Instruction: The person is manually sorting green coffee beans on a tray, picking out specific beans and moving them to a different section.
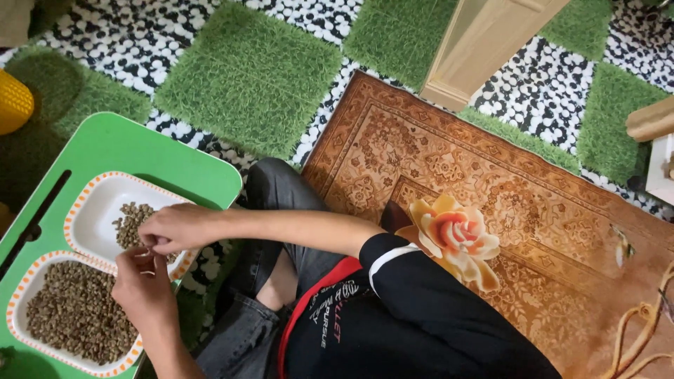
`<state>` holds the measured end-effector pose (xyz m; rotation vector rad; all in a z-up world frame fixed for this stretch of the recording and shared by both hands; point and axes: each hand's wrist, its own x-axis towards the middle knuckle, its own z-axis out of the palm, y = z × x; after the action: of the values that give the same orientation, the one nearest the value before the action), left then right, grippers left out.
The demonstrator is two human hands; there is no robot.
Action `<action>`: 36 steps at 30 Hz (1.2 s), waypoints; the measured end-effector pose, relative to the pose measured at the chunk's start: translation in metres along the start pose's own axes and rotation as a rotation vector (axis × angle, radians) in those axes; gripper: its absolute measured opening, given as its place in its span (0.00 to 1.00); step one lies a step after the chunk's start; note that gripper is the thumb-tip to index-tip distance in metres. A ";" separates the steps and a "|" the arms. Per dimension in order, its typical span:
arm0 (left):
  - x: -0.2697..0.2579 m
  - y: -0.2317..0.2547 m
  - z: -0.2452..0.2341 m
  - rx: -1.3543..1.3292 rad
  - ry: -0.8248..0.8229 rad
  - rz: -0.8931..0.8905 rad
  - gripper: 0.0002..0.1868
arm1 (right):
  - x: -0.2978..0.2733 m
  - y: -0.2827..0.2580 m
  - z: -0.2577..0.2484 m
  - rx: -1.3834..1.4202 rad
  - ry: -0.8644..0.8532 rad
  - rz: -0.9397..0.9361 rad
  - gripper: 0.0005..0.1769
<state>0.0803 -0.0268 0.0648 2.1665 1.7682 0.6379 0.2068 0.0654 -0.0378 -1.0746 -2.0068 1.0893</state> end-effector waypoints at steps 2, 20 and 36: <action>0.004 -0.007 0.005 -0.003 0.004 0.017 0.12 | -0.008 -0.007 -0.011 0.018 0.027 0.004 0.03; -0.074 -0.155 -0.020 0.579 -0.014 -0.124 0.21 | 0.013 -0.004 0.013 -0.218 0.129 -0.318 0.18; -0.079 -0.161 -0.025 0.500 0.029 -0.127 0.14 | 0.059 -0.059 0.140 -0.420 0.007 -0.526 0.07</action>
<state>-0.0822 -0.0704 -0.0032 2.3196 2.2491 0.2084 0.0453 0.0445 -0.0458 -0.6635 -2.3838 0.4020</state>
